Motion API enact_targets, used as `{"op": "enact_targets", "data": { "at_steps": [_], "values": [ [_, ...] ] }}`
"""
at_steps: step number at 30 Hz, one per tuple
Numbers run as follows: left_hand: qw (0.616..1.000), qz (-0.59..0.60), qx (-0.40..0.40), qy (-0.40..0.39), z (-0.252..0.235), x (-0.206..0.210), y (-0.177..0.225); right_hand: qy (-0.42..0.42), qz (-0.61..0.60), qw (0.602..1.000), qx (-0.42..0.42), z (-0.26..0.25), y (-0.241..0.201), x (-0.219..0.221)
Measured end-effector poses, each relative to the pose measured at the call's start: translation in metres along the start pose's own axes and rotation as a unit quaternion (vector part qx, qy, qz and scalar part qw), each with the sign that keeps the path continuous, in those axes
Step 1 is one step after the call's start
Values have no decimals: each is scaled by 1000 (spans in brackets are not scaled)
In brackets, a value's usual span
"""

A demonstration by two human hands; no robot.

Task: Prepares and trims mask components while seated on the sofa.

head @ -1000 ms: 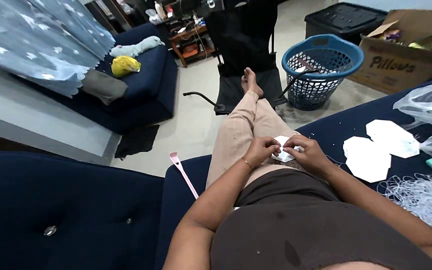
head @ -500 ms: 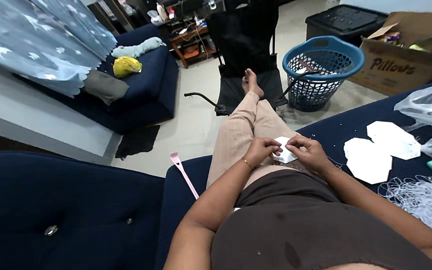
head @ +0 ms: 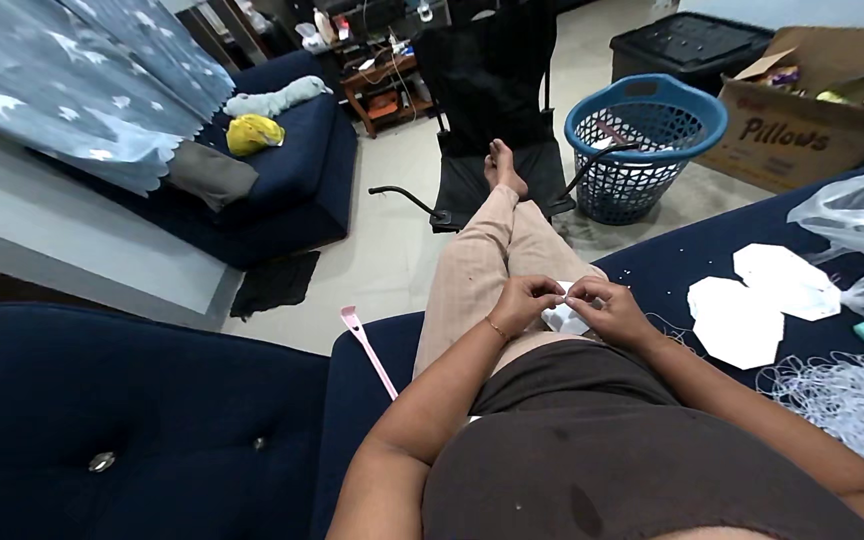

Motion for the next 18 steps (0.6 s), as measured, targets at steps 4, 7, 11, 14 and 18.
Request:
{"op": "enact_targets", "data": {
  "at_steps": [4,7,11,14,18],
  "values": [
    [1000,4,-4,-4,-1,0,-1,-2,4,1000,12,0,1,0],
    [1000,8,-14,-8,-1,0,0,-2,4,1000,21,0,1,1],
    [1000,3,-15,-9,-2,0,-2,-6,2,1000,23,1,0,1],
    [1000,6,-15,-8,-2,-1,-3,-8,2,1000,27,1,0,1],
    [1000,17,-20,-12,-1,0,-1,-6,-2,1000,27,2,0,3]
  ]
}}
Point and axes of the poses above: each hand's wrist, its own z-axis away from the middle knuckle, its own x-axis out of the palm, y = z × x, the point moved 2 cm from there along -z, towards the middle knuckle, and after that the axes turned 12 degrees about -z, right-handed, at the moved point
